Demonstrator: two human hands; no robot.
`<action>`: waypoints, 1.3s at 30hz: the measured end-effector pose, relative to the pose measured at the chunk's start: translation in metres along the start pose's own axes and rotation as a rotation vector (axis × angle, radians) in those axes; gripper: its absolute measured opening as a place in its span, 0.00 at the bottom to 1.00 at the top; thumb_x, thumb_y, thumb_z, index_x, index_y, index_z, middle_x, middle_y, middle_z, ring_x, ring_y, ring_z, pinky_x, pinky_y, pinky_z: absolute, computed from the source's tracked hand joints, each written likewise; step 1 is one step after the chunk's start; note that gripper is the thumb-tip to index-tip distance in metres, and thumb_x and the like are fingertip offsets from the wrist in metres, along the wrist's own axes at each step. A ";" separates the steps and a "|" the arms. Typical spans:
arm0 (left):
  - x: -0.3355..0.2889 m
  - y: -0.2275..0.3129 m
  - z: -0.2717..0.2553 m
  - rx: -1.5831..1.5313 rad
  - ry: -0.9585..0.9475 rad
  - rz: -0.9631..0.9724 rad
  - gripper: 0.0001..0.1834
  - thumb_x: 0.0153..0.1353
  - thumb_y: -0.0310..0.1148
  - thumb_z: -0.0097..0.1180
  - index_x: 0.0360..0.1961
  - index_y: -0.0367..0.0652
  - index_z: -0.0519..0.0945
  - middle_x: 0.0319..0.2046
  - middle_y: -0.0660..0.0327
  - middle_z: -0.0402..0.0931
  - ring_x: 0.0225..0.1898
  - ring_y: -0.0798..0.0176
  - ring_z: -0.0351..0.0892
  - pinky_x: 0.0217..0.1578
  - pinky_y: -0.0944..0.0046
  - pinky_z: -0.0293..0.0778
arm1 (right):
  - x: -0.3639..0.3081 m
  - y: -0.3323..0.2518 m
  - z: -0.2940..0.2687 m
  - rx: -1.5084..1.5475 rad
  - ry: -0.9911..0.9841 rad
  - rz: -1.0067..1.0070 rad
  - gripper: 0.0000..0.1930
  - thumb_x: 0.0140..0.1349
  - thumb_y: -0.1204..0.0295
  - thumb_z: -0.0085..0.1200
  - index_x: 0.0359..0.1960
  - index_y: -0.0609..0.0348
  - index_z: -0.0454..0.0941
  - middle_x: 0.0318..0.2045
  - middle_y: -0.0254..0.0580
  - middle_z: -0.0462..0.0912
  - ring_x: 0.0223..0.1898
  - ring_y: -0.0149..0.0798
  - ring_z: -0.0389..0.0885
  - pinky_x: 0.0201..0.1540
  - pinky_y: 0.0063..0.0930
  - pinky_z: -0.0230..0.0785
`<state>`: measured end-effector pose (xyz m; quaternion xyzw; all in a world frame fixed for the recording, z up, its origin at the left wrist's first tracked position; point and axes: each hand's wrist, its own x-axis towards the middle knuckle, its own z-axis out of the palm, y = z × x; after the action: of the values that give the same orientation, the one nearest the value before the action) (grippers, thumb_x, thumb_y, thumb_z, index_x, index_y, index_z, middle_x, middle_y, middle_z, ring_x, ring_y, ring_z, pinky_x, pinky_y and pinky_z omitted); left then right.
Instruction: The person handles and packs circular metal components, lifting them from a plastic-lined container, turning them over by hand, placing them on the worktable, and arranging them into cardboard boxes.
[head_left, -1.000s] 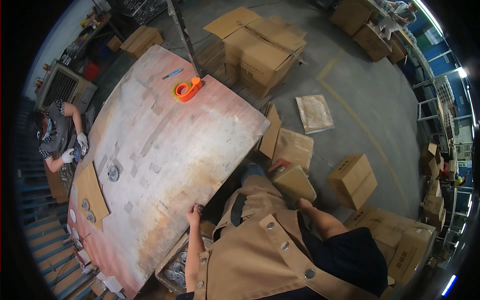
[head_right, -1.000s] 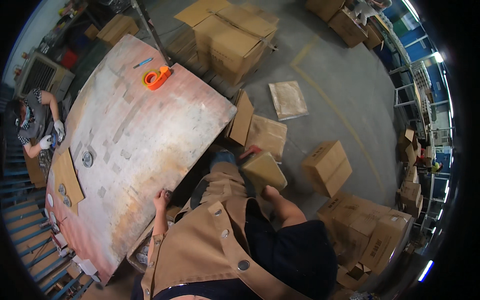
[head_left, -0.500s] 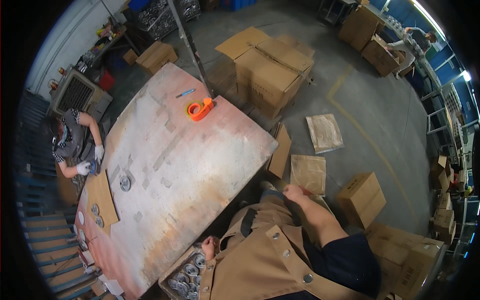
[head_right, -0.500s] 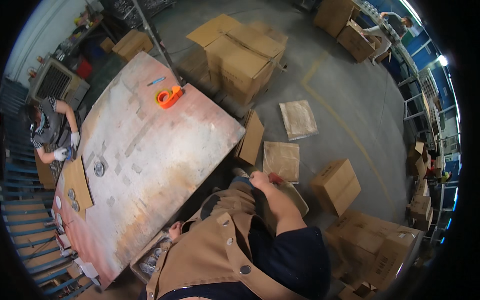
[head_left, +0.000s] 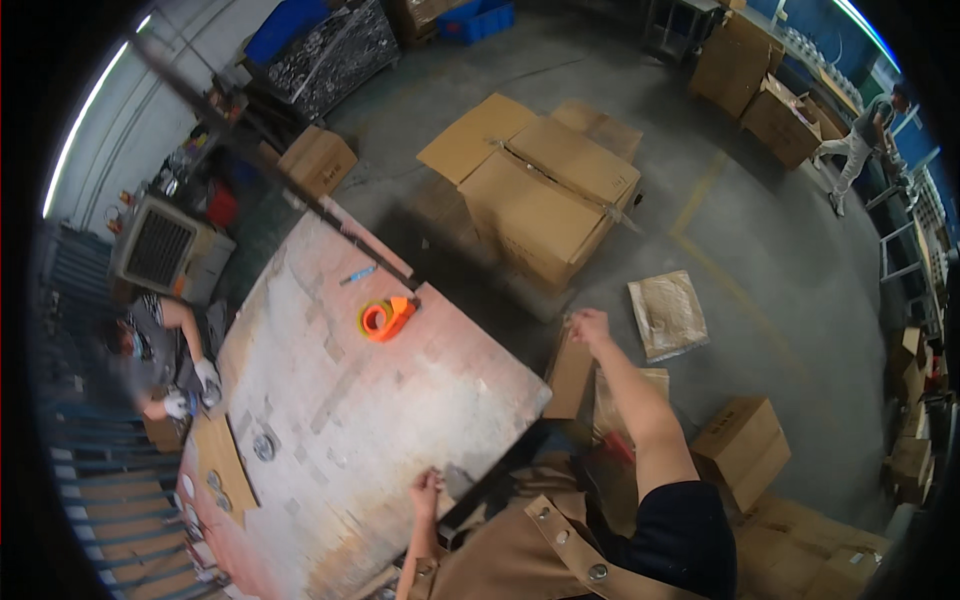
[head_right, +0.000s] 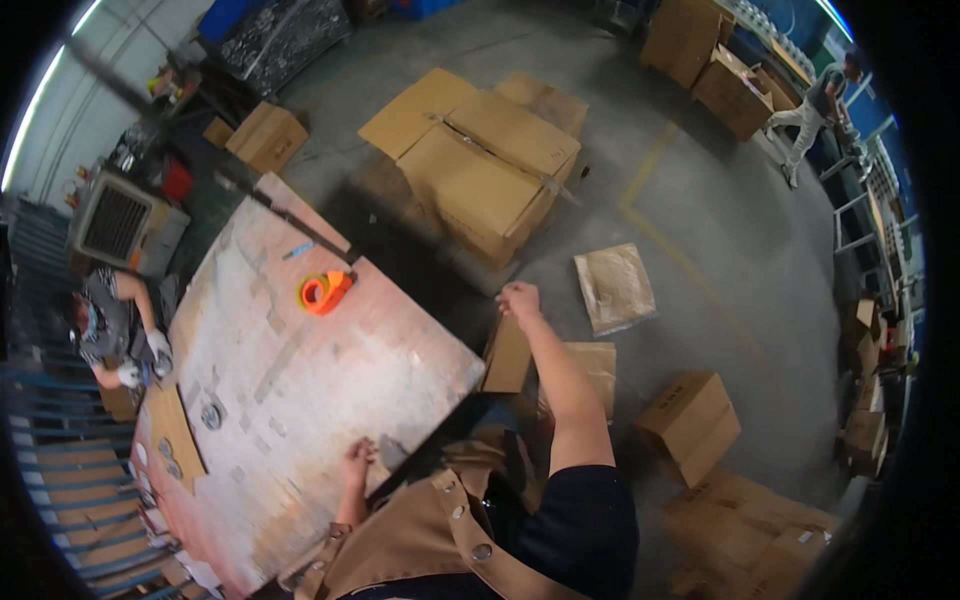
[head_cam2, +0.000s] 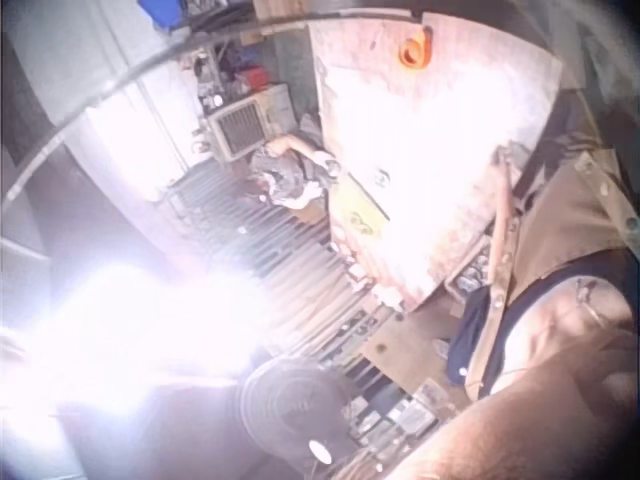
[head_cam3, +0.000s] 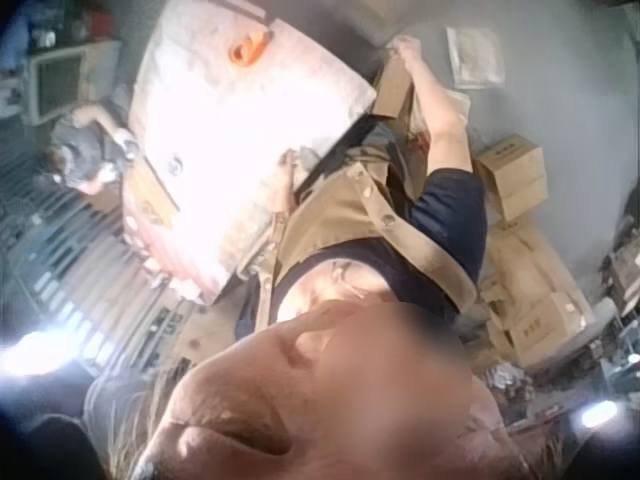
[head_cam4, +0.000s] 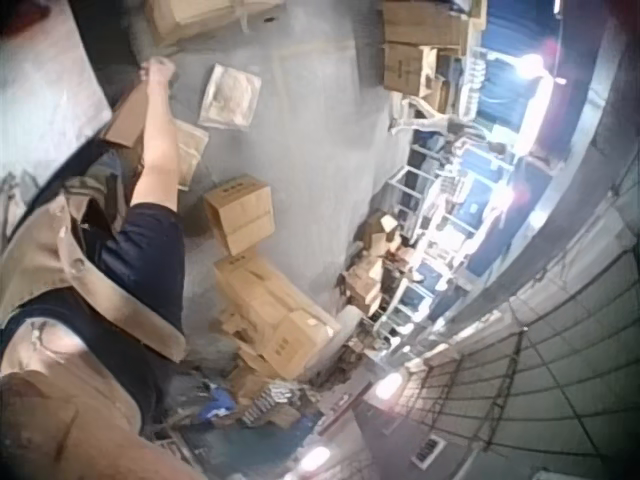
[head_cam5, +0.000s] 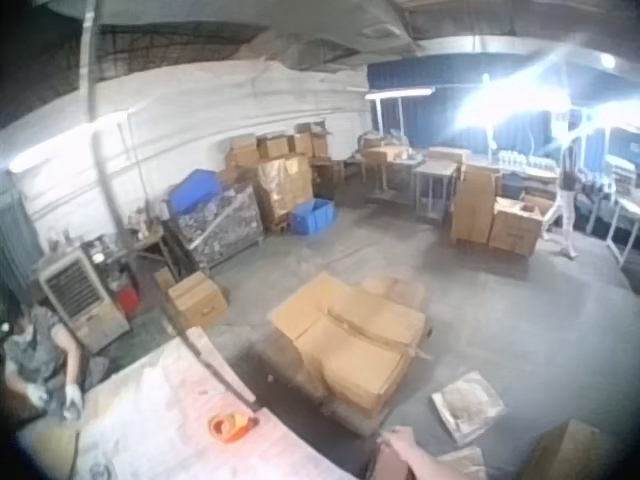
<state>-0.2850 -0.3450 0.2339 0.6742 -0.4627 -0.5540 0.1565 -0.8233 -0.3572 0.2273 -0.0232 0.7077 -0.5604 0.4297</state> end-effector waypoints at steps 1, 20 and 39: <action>-0.001 0.008 0.011 -0.025 -0.043 -0.030 0.14 0.67 0.32 0.51 0.50 0.37 0.78 0.37 0.61 0.82 0.34 0.69 0.81 0.32 0.69 0.75 | 0.028 -0.019 0.004 0.080 0.052 0.040 0.10 0.59 0.74 0.53 0.41 0.67 0.77 0.24 0.45 0.83 0.17 0.32 0.78 0.18 0.25 0.71; 0.013 0.060 0.048 0.056 -0.025 -0.174 0.16 0.66 0.32 0.51 0.51 0.35 0.76 0.43 0.57 0.82 0.40 0.64 0.83 0.34 0.68 0.77 | 0.232 -0.112 -0.016 0.619 -0.050 0.248 0.04 0.57 0.73 0.56 0.30 0.58 0.74 0.29 0.44 0.82 0.20 0.31 0.75 0.23 0.31 0.73; 0.034 0.093 0.061 0.071 -0.060 -0.175 0.17 0.67 0.33 0.51 0.52 0.35 0.76 0.44 0.55 0.81 0.41 0.62 0.83 0.38 0.65 0.79 | 0.179 -0.087 0.101 -1.011 -0.641 -0.142 0.12 0.57 0.62 0.52 0.22 0.54 0.83 0.15 0.35 0.82 0.23 0.35 0.83 0.31 0.34 0.74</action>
<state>-0.3822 -0.4019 0.2602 0.7003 -0.4260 -0.5686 0.0697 -0.9110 -0.5597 0.1931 -0.4396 0.7183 -0.1469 0.5189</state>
